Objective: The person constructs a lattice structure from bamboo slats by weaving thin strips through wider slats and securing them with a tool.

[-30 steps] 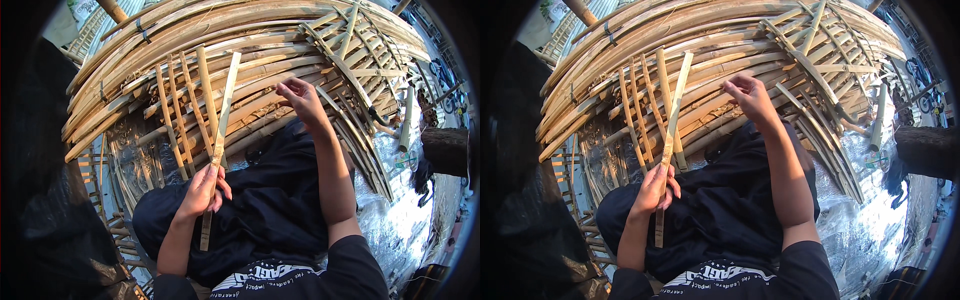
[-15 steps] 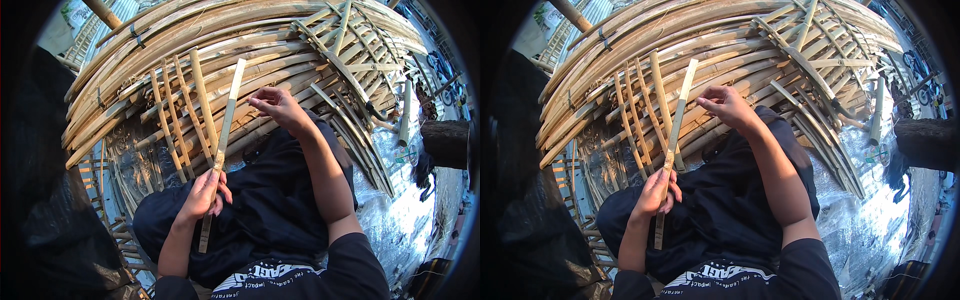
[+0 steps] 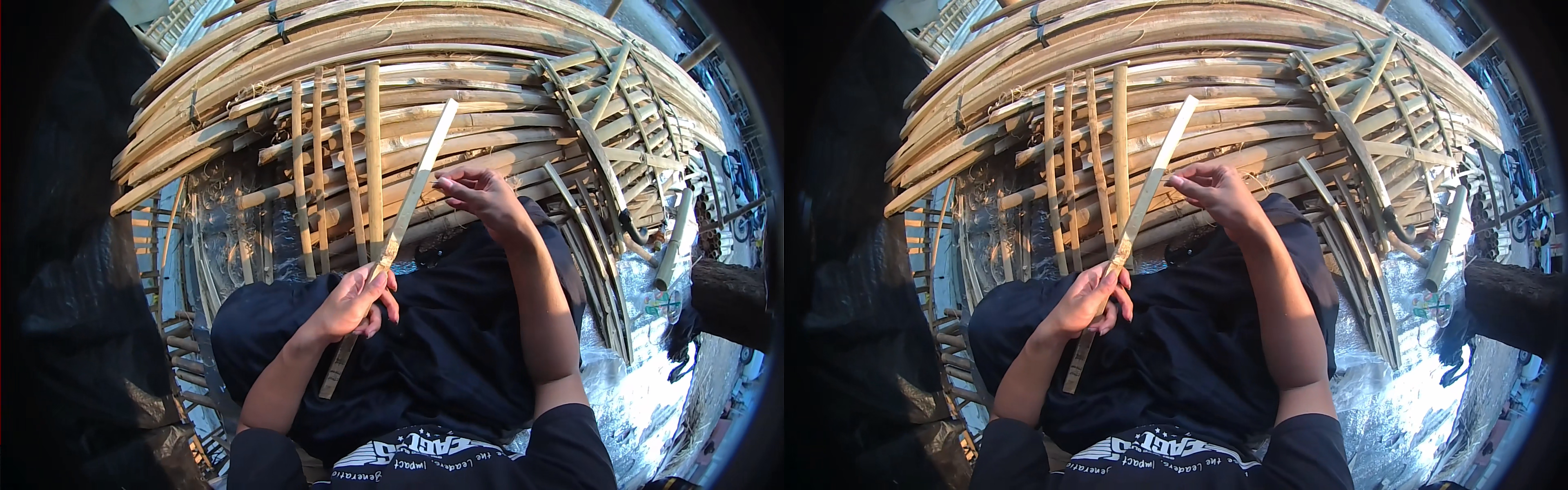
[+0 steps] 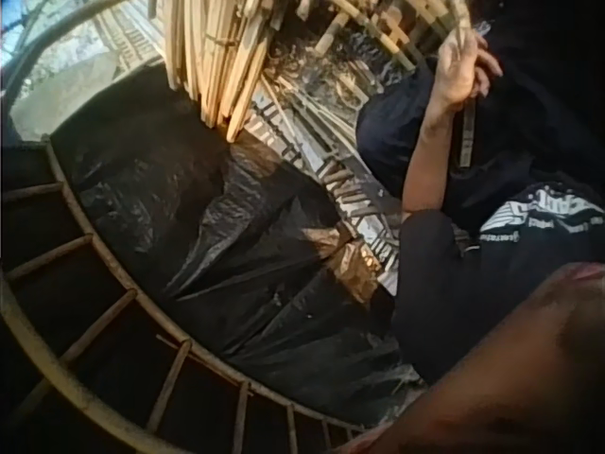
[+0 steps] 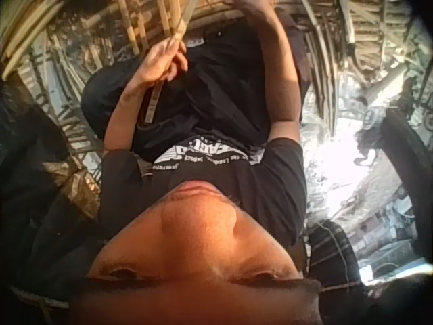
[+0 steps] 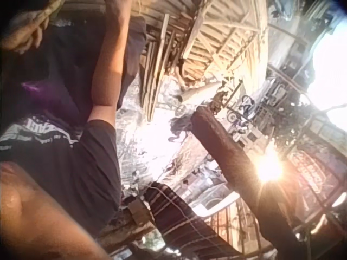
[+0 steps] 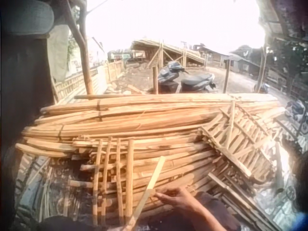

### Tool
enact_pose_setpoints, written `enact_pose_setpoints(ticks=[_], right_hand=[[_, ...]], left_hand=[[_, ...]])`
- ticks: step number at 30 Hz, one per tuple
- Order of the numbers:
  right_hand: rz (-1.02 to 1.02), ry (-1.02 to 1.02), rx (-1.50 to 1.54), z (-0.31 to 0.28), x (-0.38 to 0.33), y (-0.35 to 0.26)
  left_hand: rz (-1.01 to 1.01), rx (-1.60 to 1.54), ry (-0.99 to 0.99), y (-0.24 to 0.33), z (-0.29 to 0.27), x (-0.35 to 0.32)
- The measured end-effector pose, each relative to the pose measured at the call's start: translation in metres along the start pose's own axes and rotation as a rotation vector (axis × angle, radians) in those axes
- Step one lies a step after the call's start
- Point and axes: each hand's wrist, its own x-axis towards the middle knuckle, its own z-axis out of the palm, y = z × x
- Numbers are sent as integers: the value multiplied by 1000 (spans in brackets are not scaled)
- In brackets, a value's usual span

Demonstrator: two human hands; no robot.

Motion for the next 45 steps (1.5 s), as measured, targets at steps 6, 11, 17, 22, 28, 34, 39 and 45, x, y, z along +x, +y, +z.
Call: enact_pose_setpoints(ticks=[6,11,17,22,28,34,39,45], right_hand=[[23,-137,81,12,5,7],[39,-196,139,17,4,8],[129,-204,103,20,1,1],[123,-206,143,17,-2,-1],[52,-1,221,-8,-7,-11],[-256,497,531,-122,-59,-58],[-396,991,626,-244,-147,-35],[-457,1224,674,-353,-235,7]], left_hand=[[-1,2,-9,-2,0,-1],[-12,31,-35,0,3,-1],[-57,14,-85,0,0,-3],[-69,35,-137,3,-2,-5],[30,-57,169,13,-51,-5],[306,-307,722,17,-84,-13],[212,-211,532,8,-56,-4],[133,46,426,1,-35,18]])
